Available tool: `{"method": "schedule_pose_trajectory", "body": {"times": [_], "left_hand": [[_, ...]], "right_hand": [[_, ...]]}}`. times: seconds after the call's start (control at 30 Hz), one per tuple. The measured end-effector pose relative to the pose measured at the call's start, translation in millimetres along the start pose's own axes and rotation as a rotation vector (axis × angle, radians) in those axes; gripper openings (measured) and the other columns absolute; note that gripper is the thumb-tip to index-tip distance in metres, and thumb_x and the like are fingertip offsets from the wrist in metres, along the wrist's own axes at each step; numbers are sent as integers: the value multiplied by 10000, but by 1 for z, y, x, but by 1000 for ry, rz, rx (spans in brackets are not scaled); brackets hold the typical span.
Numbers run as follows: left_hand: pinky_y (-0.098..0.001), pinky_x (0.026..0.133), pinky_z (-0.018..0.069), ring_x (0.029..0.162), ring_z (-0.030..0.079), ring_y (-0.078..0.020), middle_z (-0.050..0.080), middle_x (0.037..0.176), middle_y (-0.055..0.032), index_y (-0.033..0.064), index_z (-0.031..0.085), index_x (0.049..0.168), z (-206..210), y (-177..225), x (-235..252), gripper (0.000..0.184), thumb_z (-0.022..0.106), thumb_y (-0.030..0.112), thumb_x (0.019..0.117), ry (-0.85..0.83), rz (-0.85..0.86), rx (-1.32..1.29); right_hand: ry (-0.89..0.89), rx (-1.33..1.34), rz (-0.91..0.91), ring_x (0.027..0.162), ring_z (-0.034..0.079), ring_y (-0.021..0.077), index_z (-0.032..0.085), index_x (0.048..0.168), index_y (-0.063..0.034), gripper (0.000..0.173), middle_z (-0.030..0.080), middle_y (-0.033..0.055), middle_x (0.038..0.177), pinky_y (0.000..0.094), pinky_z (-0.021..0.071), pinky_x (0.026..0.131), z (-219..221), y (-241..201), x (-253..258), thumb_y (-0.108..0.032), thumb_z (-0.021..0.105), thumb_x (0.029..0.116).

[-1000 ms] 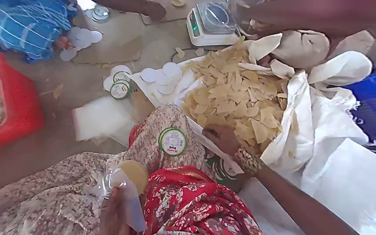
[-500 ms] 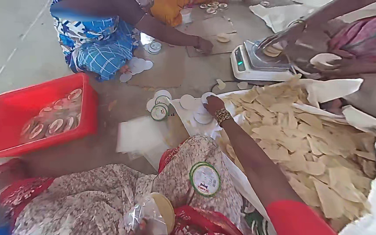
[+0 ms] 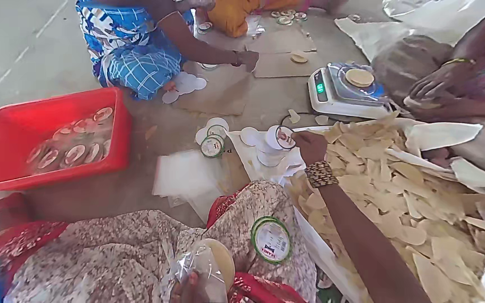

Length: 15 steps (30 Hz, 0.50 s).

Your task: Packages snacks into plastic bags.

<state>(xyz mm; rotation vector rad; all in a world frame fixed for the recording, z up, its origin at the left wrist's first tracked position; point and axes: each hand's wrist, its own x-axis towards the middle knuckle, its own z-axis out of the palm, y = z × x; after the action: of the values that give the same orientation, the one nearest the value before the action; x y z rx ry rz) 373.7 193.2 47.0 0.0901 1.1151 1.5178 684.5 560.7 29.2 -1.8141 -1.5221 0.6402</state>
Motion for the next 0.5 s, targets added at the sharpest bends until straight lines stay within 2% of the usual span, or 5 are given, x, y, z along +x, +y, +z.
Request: {"method": "schedule_pose_trajectory", "body": {"times": [0.1,0.17,0.3,0.43,0.5], "left_hand": [[-285,800,612,817,734,-73,773,870,19,198,768,924,2,1,-9,280,527,89,1016,-4,0,-14],[-275,779,612,801,732,-66,774,865,26,214,781,919,2,1,-14,311,514,93,1023,-27,-5,-7],[-276,754,611,775,728,-79,768,859,-4,174,757,937,12,4,-29,279,509,74,1015,-20,-33,-55],[-298,744,625,772,741,-112,767,860,-52,134,765,938,16,7,-41,69,699,114,932,-39,-45,-221],[-289,751,623,779,741,-105,769,864,-41,149,784,943,12,5,-45,68,779,168,878,-87,-33,-280]], "right_hand": [[60,332,65,753,671,134,715,992,52,141,714,101,863,349,578,776,-19,-28,-36,-81,714,944],[25,524,111,642,655,46,668,897,-3,52,683,-13,739,247,590,666,-30,-56,-69,-15,707,928],[-307,762,41,693,696,51,672,877,-105,124,730,-40,781,227,609,678,-42,-96,-143,2,639,929],[-709,833,-126,789,706,50,743,1088,-122,221,755,-40,928,217,609,727,-32,-122,-215,-116,760,868],[-787,775,-165,741,703,44,730,1110,-99,238,755,-41,890,216,608,689,-19,-129,-247,-90,742,872]]}}
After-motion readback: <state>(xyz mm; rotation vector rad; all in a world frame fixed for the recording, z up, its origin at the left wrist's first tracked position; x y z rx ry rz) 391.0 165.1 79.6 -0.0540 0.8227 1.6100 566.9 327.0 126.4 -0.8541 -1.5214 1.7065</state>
